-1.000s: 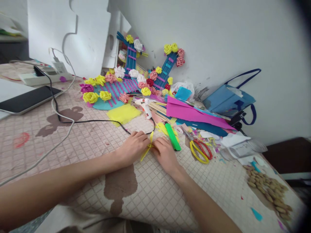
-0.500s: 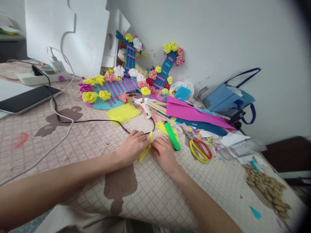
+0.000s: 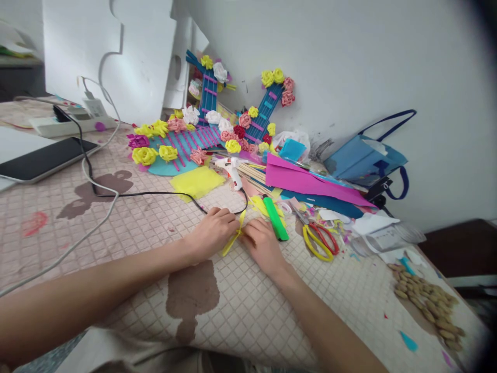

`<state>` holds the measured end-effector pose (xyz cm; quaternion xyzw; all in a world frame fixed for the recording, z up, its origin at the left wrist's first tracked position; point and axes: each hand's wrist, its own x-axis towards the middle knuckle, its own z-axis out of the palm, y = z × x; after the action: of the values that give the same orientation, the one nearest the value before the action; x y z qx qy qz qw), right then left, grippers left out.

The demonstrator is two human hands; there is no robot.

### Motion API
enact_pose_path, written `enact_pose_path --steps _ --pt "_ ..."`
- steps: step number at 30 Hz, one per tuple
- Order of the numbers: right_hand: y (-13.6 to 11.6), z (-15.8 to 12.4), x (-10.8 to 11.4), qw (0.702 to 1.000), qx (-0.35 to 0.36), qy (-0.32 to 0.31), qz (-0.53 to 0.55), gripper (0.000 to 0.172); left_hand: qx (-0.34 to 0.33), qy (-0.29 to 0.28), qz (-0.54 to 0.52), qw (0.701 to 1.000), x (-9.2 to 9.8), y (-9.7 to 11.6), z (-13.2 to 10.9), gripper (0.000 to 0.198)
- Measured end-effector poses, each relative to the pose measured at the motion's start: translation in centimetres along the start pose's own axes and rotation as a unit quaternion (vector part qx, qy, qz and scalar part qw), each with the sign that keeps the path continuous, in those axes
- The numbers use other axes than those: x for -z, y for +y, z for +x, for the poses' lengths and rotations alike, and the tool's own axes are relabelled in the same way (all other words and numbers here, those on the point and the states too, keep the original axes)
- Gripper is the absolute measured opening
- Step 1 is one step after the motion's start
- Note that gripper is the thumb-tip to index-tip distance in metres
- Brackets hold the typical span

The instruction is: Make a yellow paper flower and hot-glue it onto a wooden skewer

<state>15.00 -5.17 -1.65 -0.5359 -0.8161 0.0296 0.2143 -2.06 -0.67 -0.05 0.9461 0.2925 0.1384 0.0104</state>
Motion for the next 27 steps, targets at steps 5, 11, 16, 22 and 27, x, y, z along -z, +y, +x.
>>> enact_pose_path --steps 5,11,16,22,27 --pt "0.05 -0.02 0.11 1.000 -0.001 -0.006 0.016 0.012 -0.001 -0.013 -0.020 1.000 0.47 -0.04 0.05 0.013" --pt "0.15 -0.03 0.05 1.000 0.005 -0.012 0.011 0.014 0.002 -0.024 -0.073 0.997 0.73 -0.12 0.02 0.015" --pt "0.16 0.00 -0.01 1.000 0.007 -0.009 0.005 0.012 0.004 -0.035 -0.084 0.996 0.89 -0.22 0.02 0.013" --pt "0.09 -0.01 0.03 1.000 0.010 -0.010 0.008 0.009 0.010 -0.038 -0.054 0.998 0.90 -0.01 0.03 0.013" --pt "-0.02 -0.05 0.07 1.000 0.010 -0.011 -0.003 0.009 -0.006 -0.040 -0.041 0.998 0.80 -0.03 0.01 0.014"
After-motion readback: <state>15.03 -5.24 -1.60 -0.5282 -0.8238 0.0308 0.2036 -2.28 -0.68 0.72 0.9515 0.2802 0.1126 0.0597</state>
